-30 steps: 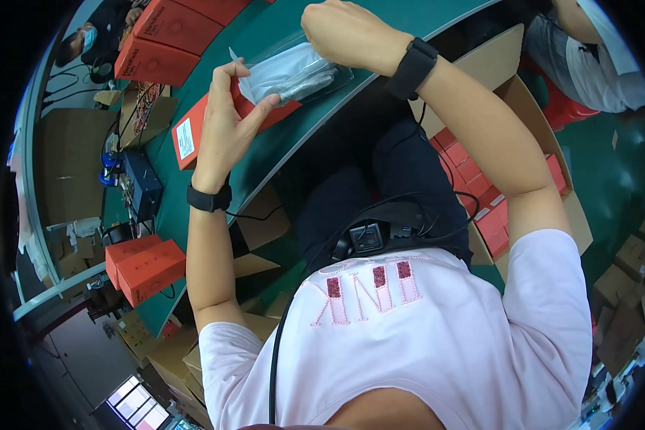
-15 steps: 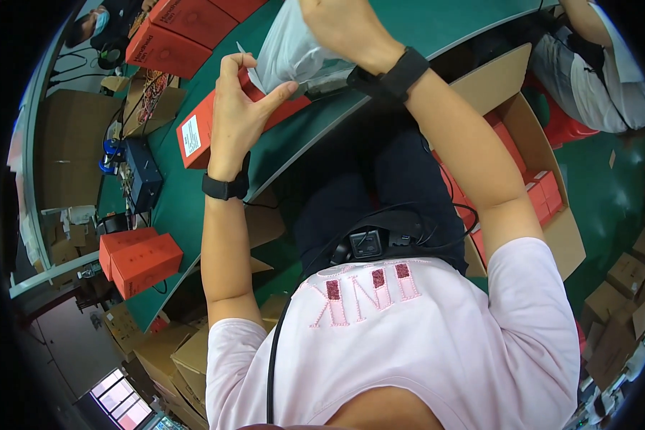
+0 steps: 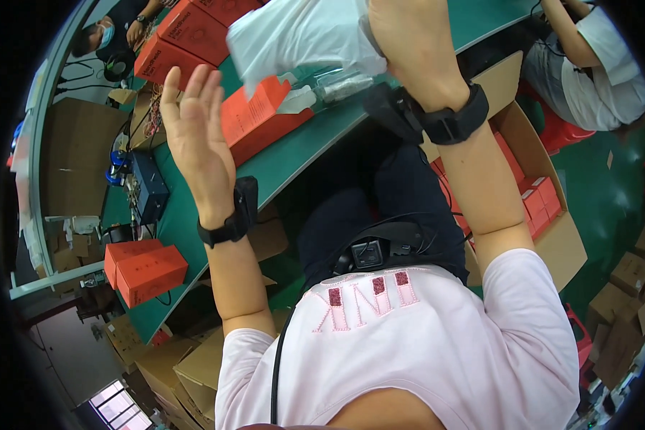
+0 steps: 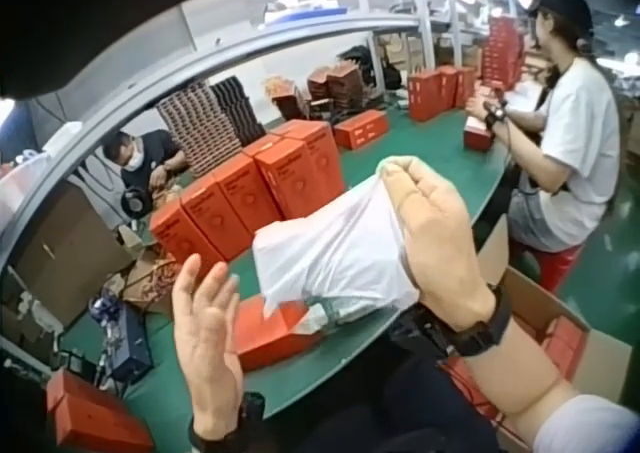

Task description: Packaging components into red boxes and then organizing the boxes into a larger carton.

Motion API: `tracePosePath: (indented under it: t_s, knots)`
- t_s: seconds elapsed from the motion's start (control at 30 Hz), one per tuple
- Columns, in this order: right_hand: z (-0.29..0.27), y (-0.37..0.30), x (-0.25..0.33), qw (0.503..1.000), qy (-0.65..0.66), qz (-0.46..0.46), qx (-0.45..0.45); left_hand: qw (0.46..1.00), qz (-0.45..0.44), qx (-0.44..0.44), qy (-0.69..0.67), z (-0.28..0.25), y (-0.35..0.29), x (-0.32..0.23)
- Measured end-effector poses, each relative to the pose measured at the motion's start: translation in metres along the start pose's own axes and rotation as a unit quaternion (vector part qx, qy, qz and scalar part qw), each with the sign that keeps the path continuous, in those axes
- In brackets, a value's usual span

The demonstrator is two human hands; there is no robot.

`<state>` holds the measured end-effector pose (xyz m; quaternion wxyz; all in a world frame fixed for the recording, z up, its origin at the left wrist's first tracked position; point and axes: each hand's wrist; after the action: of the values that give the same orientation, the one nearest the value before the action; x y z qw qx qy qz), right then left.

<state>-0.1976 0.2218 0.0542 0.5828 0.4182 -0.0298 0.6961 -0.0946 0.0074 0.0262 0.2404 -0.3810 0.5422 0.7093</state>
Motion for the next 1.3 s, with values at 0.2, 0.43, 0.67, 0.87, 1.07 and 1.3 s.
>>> tracePosePath:
  t_s: [0.2,0.43,0.67,0.87,1.07,1.3]
  knots:
    - [0.03,-0.023,0.002,0.946,-0.289,0.085,-0.123,0.981,-0.16,-0.006,-0.112,-0.001,-0.033,-0.019]
    - [0.006,-0.078,0.025,0.861,-0.432,0.267,0.029,0.991,-0.069,-0.099,-0.062,-0.029,-0.068,-0.027]
    - [0.038,-0.095,0.015,0.895,-0.44,0.065,-0.009,0.975,-0.17,-0.135,-0.037,-0.018,-0.074,-0.03]
    - [0.04,-0.089,0.016,0.923,-0.35,0.158,-0.024,0.972,-0.126,-0.19,-0.057,-0.028,-0.08,-0.022]
    - [0.031,-0.096,0.017,0.785,-0.603,-0.024,0.139,0.981,-0.076,-0.178,-0.023,-0.029,-0.078,-0.02]
    - [0.023,-0.086,0.017,0.846,-0.469,0.13,0.216,0.986,-0.038,-0.16,-0.013,-0.038,-0.086,-0.008]
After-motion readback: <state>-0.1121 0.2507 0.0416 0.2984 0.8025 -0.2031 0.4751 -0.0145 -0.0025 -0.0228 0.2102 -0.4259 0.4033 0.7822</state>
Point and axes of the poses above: each hand's wrist, its own y-axis towards the middle knuckle, its own z-axis out of the palm, x = y × z, and after that the axes turned 12 degrees about z, right-handed
